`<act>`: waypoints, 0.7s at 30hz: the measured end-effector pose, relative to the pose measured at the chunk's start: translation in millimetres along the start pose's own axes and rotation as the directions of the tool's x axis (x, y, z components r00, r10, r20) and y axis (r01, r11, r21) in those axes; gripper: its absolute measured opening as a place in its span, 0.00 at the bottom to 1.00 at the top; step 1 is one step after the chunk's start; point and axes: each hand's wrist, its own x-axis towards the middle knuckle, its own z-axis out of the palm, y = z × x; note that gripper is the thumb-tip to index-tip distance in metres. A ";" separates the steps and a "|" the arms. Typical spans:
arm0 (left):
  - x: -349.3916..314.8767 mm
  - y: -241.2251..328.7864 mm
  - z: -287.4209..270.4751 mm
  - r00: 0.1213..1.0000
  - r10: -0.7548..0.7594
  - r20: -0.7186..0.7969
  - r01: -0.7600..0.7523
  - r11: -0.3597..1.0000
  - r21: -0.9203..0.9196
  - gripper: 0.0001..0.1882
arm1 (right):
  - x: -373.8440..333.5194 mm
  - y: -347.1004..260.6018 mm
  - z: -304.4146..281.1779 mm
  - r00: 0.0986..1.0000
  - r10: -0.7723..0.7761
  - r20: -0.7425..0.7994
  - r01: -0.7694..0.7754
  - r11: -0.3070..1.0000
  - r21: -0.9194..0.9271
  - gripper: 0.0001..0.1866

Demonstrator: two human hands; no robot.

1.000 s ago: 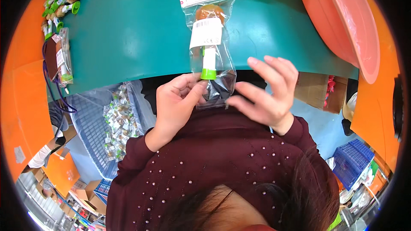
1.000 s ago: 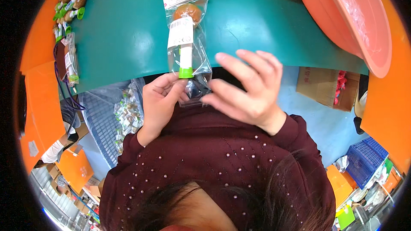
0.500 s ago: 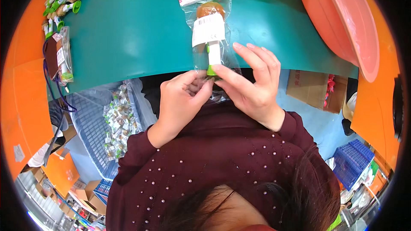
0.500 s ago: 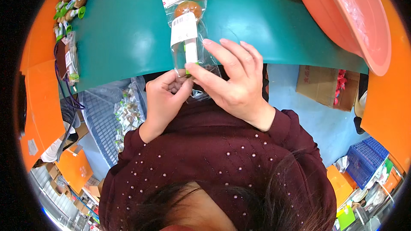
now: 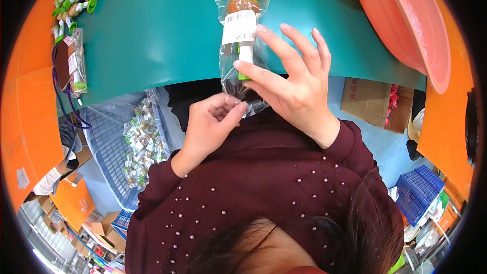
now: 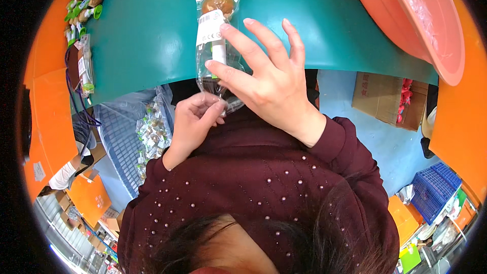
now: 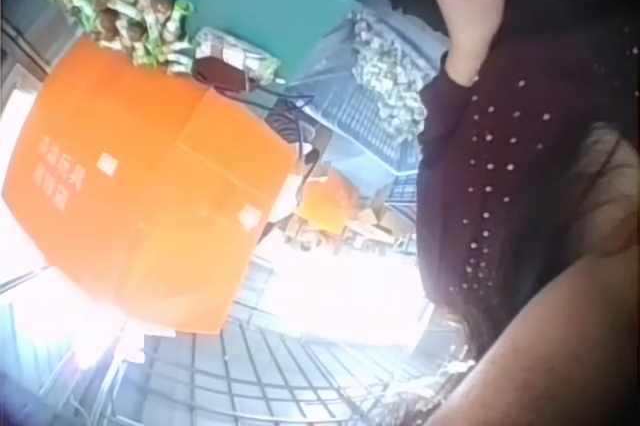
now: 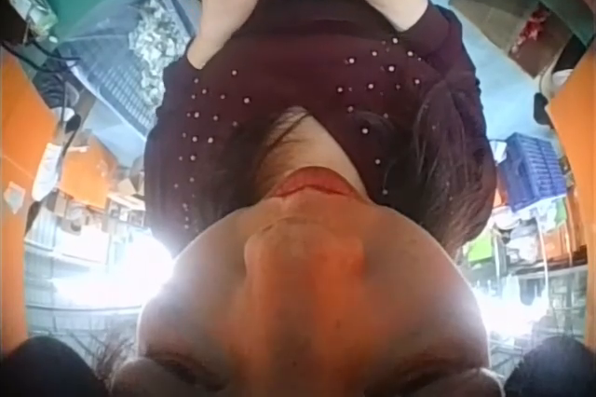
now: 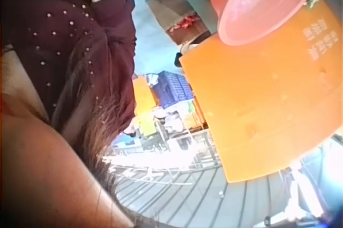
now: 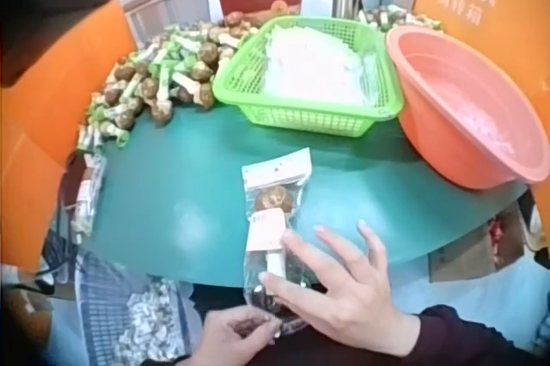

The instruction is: The recorder is packaging small brown and green toy components into clear plastic bags at a workstation.

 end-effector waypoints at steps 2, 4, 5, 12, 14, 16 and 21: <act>-3.8 -6.4 -3.5 0.960 -0.174 0.219 0.225 0.947 -0.232 0.10 | -7.8 0.3 -11.2 1.000 -0.004 -0.024 0.005 0.998 0.060 0.18; -7.9 -1.4 0.3 0.967 -0.161 0.198 0.217 0.926 -0.308 0.10 | -19.1 0.5 -21.3 0.994 -0.063 -0.087 0.073 0.992 0.105 0.14; -9.3 1.6 1.8 0.973 -0.150 0.177 0.208 0.901 -0.381 0.11 | -24.8 -2.5 -23.1 0.995 -0.070 -0.078 0.080 0.988 0.132 0.11; -11.3 8.6 11.8 0.990 -0.052 0.130 0.107 0.882 -0.459 0.13 | -35.0 -18.2 -13.6 0.998 0.043 0.034 -0.048 0.986 0.160 0.10; -12.8 9.9 15.7 0.994 -0.046 0.100 0.086 0.893 -0.442 0.13 | -40.5 -21.7 -11.5 0.998 0.010 -0.062 -0.004 0.994 0.106 0.10; -14.6 12.2 18.0 0.997 -0.039 0.068 0.064 0.903 -0.425 0.13 | -46.4 -21.1 -10.0 0.989 -0.086 -0.121 0.093 0.994 0.056 0.10; -14.6 8.8 16.0 1.000 -0.019 0.003 0.019 0.934 -0.357 0.13 | -46.9 -30.5 -2.0 0.992 -0.045 -0.119 0.060 0.991 0.123 0.09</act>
